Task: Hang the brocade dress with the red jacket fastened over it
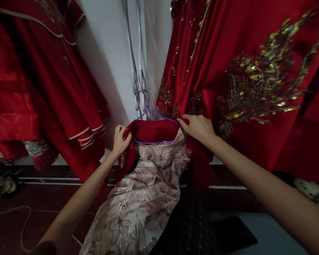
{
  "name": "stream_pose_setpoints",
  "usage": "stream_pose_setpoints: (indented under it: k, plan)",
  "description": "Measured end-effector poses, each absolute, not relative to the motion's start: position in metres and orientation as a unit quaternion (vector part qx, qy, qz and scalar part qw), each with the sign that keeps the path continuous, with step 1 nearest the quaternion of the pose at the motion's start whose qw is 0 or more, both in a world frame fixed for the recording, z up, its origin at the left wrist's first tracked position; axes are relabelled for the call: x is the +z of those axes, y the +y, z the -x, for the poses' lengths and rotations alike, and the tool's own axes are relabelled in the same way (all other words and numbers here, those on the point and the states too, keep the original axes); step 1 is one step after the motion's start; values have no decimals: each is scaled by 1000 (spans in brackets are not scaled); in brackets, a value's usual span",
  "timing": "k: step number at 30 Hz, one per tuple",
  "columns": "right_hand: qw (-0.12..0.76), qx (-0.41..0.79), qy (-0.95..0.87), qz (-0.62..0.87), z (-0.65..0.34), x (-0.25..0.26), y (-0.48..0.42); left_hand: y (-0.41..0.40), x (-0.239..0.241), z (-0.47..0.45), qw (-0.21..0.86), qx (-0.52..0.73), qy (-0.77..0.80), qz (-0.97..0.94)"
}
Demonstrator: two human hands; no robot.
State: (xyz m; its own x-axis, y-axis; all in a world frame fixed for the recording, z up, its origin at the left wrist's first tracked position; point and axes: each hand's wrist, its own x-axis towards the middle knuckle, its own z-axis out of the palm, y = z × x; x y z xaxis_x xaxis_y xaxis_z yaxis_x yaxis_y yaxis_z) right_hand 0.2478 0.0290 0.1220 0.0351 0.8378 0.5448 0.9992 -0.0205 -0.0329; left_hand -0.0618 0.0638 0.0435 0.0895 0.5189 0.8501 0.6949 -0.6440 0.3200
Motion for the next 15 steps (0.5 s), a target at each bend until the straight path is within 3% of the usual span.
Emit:
stream_pose_setpoints:
  k: [6,10,15]
  plan:
    - [411,-11,-720,560,-153,62,38,46,51,21,-111,-448,-326,825]
    - [474,55,-725,497,-123,37,18,25,50,20,-184,-428,-308,830]
    - [551,176,-701,418,-130,39,-1,7,46,22,-225,-494,-335,771]
